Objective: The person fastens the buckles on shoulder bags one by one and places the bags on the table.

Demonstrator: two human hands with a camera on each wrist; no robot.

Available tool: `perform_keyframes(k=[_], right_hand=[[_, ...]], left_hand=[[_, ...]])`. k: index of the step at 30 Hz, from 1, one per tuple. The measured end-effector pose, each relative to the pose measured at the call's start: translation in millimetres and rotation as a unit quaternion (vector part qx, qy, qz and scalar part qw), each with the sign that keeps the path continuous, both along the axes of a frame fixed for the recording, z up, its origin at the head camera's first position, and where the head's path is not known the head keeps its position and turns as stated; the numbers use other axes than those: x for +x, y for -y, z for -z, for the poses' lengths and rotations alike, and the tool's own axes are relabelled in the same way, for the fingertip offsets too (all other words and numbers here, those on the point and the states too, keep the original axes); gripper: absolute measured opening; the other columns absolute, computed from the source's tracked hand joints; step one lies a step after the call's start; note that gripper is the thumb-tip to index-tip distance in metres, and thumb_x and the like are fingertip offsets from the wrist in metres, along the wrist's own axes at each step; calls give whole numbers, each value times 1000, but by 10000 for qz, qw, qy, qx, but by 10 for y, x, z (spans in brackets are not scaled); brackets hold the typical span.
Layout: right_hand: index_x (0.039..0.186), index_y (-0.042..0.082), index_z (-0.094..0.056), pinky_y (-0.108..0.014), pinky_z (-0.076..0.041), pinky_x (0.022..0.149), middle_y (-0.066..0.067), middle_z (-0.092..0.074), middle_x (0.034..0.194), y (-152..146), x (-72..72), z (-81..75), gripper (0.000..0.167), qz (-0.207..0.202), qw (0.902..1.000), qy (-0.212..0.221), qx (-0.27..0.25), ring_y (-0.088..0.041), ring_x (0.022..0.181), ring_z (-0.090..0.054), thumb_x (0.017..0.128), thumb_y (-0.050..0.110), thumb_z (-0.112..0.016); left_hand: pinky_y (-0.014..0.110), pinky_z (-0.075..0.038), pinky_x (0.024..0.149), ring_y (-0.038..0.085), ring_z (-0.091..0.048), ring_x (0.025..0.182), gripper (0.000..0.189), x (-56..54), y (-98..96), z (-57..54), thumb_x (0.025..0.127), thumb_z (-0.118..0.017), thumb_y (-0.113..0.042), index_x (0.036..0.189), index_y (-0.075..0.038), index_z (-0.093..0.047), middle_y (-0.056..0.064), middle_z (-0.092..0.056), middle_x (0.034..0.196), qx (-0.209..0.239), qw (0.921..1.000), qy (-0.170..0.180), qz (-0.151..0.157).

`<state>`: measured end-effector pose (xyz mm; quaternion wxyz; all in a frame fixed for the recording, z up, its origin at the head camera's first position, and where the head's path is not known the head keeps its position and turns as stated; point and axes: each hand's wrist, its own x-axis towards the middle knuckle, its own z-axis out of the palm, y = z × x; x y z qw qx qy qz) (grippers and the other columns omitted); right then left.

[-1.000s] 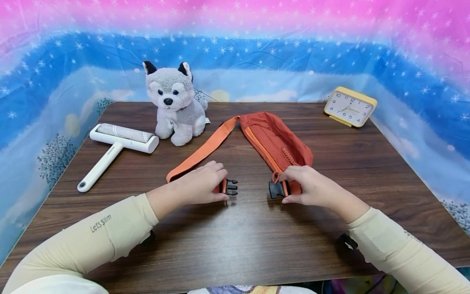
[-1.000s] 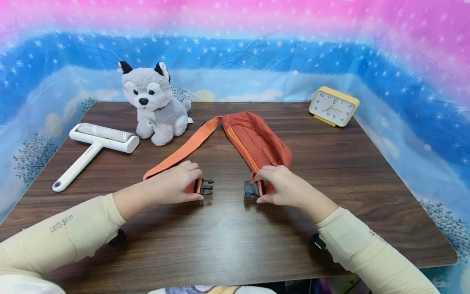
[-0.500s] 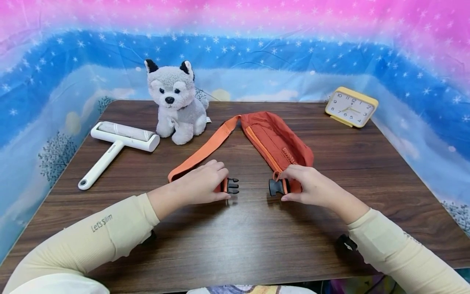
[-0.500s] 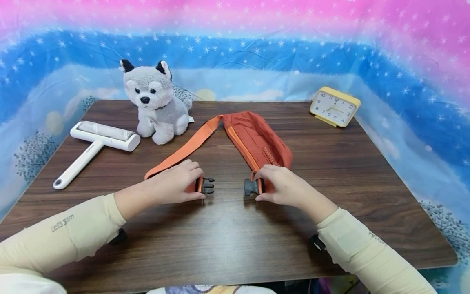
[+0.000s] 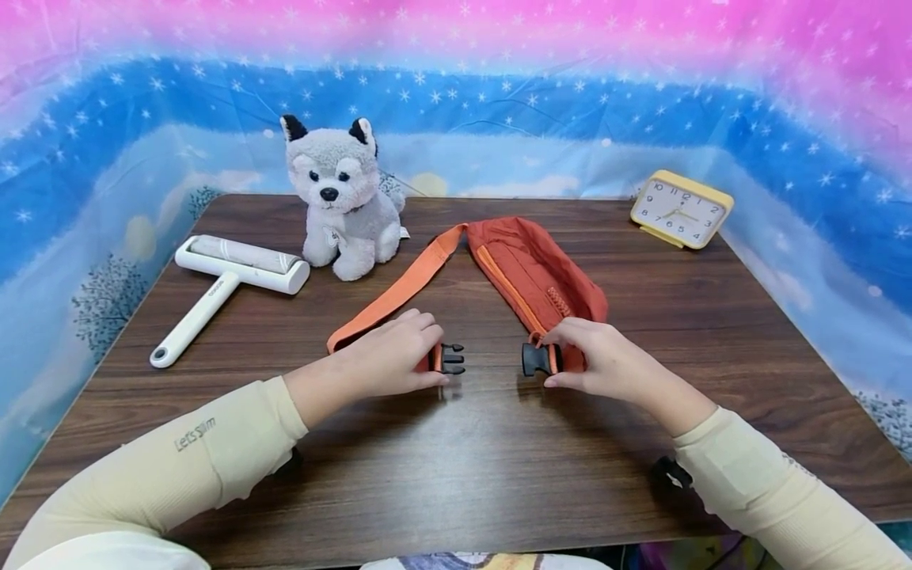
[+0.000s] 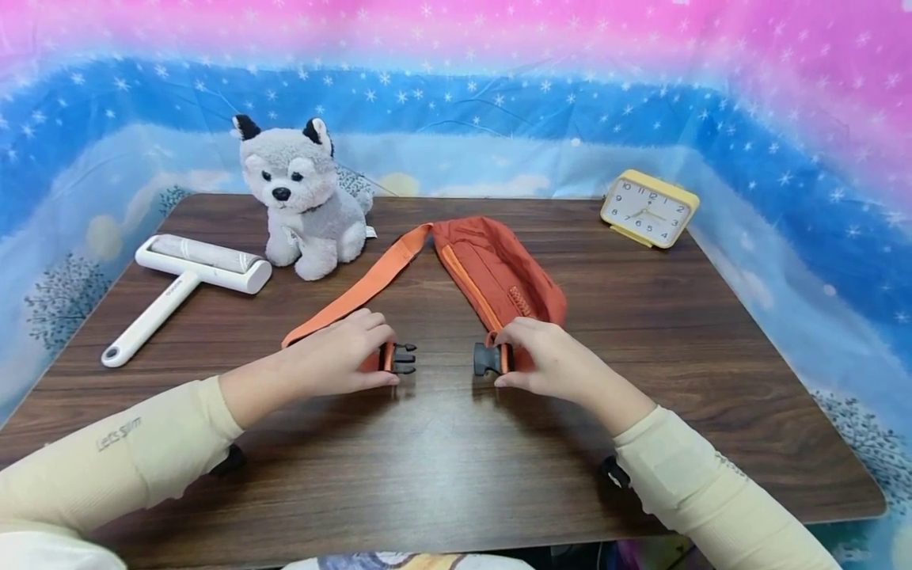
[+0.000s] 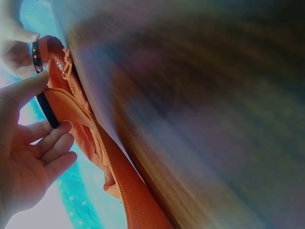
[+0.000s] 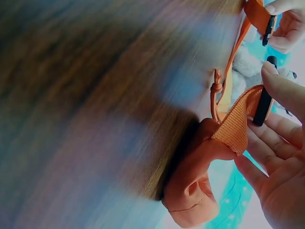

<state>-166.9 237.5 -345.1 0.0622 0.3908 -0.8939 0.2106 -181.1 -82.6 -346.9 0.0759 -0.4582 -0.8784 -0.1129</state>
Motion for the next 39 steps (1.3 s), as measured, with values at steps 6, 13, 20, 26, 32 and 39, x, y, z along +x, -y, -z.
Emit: perform_keyframes(k=[6, 13, 20, 26, 32, 39], right_hand=[[104, 9, -63, -33, -47, 72, 2, -59, 94, 5, 1, 18, 43, 106, 9999, 12, -10, -11, 83, -54, 71, 28, -83], [103, 8, -64, -33, -48, 73, 2, -60, 94, 22, -3, 20, 45, 125, 9999, -75, -70, -11, 84, -56, 70, 29, -84], [101, 9, -64, -33, -48, 71, 1, -60, 91, 28, 0, 39, 44, 131, 9994, -277, -168, -11, 82, -56, 68, 29, -85], [101, 10, -63, -32, -48, 71, 1, -60, 91, 27, -1, 53, 44, 153, 9992, -266, -250, -10, 82, -56, 68, 29, -85], [103, 10, -63, -32, -48, 72, 3, -60, 92, 26, 1, 61, 44, 149, 9992, -265, -257, -10, 83, -56, 69, 30, -84], [102, 11, -63, -32, -48, 71, 4, -59, 92, 32, -1, 61, 44, 117, 9990, -335, -281, -10, 83, -56, 69, 31, -84]], left_hand=[[30, -35, 65, 17, -42, 74, 33, -4, -2, 2, 81, -73, -38, 84, -10, -56, -2, -45, 79, 121, 9999, -41, 50], [29, -34, 65, 17, -41, 73, 33, -26, -31, 8, 80, -73, -38, 84, -9, -56, -2, -45, 79, 154, 9998, -112, 105], [30, -35, 66, 17, -42, 75, 33, -33, -56, 6, 81, -73, -38, 83, -10, -56, -3, -45, 79, 131, 9999, -54, 56], [31, -36, 70, 17, -43, 75, 33, -38, -72, 5, 80, -73, -37, 83, -9, -57, -2, -47, 79, 283, 9992, -158, 222], [32, -37, 70, 18, -44, 76, 33, -36, -87, 0, 80, -74, -36, 83, -8, -56, -2, -46, 78, 375, 9987, -180, 279], [31, -37, 67, 19, -43, 75, 34, -28, -117, -11, 81, -73, -36, 86, -6, -58, 0, -47, 79, 425, 9986, -222, 242]])
